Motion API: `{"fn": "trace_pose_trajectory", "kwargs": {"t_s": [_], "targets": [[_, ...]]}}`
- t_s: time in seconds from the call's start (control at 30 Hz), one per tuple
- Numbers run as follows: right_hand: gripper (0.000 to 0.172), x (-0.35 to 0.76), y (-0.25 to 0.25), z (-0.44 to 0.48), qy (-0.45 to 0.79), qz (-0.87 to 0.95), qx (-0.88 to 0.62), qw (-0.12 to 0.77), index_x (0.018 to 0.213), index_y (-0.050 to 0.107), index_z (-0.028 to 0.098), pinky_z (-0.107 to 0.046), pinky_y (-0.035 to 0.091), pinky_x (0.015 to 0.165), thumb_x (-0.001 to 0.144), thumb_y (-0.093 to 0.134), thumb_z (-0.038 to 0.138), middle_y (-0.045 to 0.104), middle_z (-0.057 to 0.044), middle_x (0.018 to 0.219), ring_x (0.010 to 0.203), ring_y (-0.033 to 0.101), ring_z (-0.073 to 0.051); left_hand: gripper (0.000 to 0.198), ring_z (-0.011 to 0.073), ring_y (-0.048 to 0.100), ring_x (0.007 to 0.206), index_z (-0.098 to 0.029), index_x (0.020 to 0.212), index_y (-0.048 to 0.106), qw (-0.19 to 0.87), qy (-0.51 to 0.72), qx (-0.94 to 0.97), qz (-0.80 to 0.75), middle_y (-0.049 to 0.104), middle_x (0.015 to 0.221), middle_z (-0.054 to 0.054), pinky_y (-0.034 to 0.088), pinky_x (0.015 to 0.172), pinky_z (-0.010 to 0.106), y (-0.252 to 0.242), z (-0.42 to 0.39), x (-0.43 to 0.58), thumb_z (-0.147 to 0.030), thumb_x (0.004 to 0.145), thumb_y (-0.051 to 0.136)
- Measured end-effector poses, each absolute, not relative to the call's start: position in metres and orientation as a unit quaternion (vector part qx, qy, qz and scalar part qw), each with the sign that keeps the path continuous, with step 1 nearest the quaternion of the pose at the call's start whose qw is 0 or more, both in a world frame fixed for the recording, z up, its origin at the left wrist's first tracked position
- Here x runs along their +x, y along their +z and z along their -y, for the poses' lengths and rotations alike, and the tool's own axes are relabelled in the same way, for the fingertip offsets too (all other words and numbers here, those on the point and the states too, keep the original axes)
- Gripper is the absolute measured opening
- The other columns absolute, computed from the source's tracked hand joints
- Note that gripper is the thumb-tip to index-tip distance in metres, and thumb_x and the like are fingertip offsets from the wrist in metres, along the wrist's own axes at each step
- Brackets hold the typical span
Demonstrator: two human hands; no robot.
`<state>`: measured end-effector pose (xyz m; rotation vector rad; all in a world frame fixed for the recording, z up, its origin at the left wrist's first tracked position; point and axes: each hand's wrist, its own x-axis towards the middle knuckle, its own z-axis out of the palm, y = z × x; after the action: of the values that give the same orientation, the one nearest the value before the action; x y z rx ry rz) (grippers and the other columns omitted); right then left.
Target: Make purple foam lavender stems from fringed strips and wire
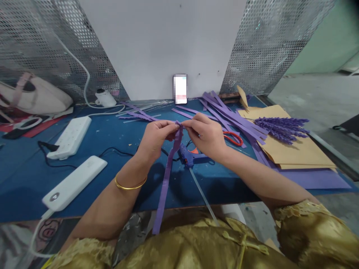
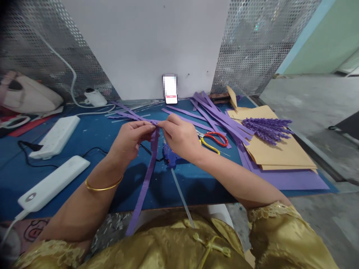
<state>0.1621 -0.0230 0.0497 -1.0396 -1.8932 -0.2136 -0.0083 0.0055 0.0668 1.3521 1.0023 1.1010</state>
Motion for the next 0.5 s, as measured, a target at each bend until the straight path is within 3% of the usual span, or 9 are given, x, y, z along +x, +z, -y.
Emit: {"fn": "trace_pose_trajectory", "kwargs": {"t_s": [0.3,0.5], "targets": [[0.034,0.167,0.051,0.023,-0.146,0.815,-0.418,0.375,0.100,0.073,0.020,-0.027,0.036,0.056,0.097,0.040,0.013,0.064,-0.006,0.084,0.069,0.054,-0.014,0.020,0.0105,0.054,0.058,-0.018,0.063,0.070,0.541,0.461,0.560,-0.426,0.061,0.059,-0.001,0.042,0.056,0.022,0.062,-0.008,-0.008,-0.035,0.070,0.077],[0.019,0.168,0.061,0.020,0.083,0.765,-0.448,0.455,0.094,0.075,0.018,-0.027,0.047,0.065,0.089,0.058,0.014,0.068,-0.005,0.085,0.072,0.062,-0.014,0.017,0.0096,0.049,0.055,-0.017,0.060,0.068,0.484,0.470,0.602,-0.428,0.058,0.057,-0.002,0.041,0.055,0.022,0.068,-0.006,-0.007,-0.028,0.072,0.071]]}}
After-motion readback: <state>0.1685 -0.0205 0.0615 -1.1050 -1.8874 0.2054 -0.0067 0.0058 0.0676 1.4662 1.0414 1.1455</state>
